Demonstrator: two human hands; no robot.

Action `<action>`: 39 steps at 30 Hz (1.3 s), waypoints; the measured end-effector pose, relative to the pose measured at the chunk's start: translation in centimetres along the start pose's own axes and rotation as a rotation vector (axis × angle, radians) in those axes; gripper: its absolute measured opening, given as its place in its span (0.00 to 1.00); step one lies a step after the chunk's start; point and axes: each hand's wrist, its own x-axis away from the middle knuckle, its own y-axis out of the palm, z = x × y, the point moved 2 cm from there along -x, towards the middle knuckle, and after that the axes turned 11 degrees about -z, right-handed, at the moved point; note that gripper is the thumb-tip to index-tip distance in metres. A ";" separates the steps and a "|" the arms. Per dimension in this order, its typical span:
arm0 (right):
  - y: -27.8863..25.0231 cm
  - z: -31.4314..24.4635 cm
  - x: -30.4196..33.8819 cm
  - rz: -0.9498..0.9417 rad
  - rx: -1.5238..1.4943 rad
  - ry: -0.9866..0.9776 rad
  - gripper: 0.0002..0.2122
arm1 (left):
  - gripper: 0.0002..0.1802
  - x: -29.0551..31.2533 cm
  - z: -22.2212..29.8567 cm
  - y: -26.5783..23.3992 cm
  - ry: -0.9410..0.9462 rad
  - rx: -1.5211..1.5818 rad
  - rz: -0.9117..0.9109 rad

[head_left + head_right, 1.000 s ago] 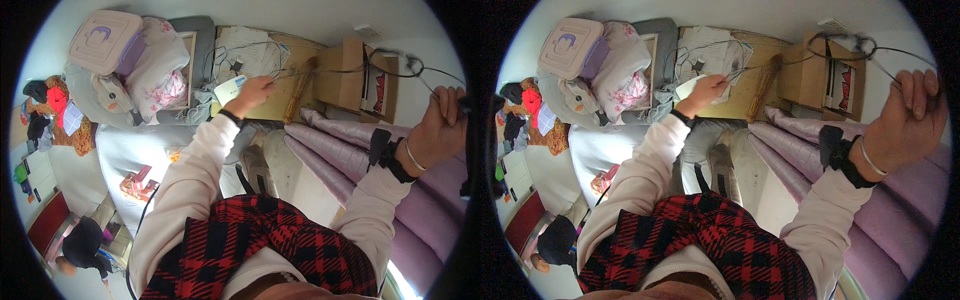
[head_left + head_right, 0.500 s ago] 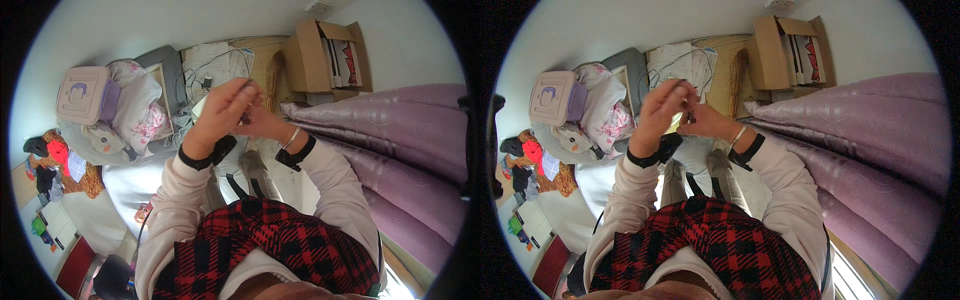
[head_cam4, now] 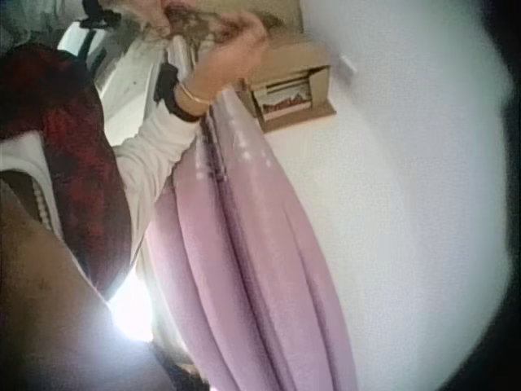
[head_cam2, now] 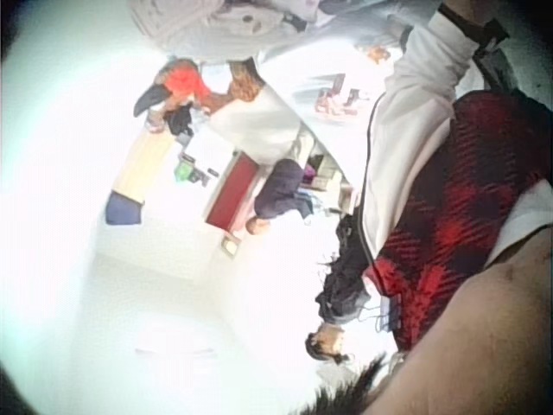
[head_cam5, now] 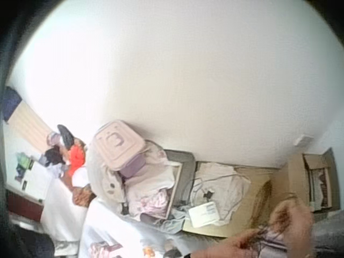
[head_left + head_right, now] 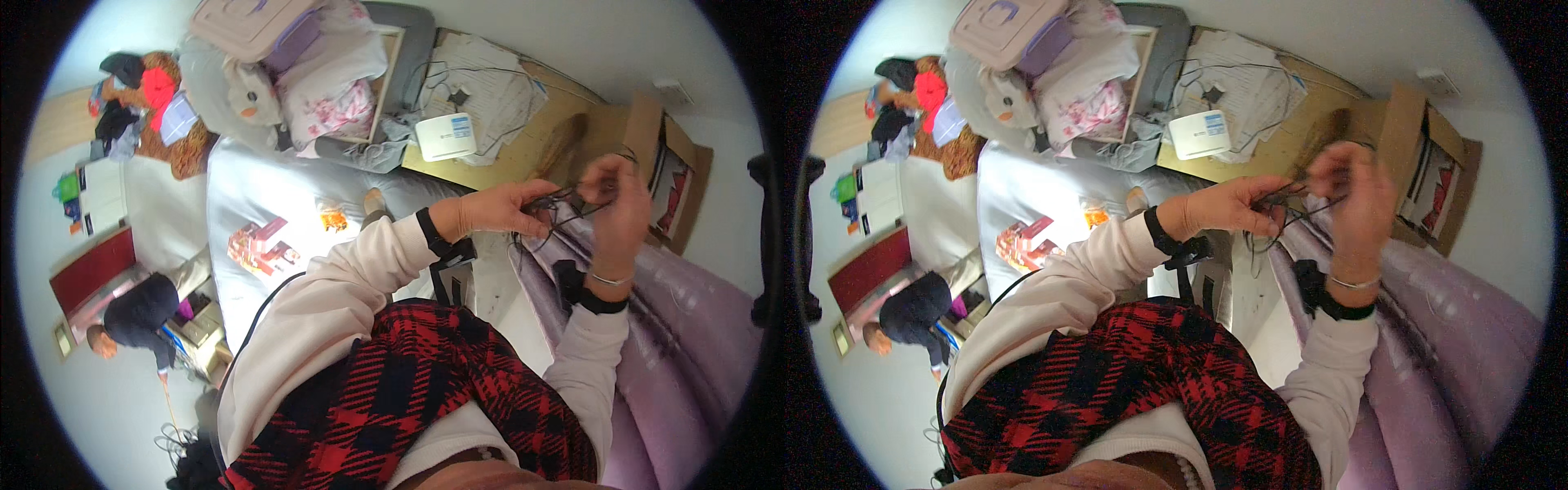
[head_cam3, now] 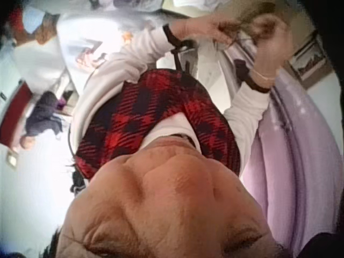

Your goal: The person organizes items on a cluttered table in a bedroom. They move a box, handle a cable, and sort through papers while holding a broom. The person places items on the bed and rearranges objects on the table.

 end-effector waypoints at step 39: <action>10.0 32.6 -1.1 -0.474 0.953 0.391 0.10 | 0.26 22.4 2.0 -23.0 -0.256 -1.737 1.212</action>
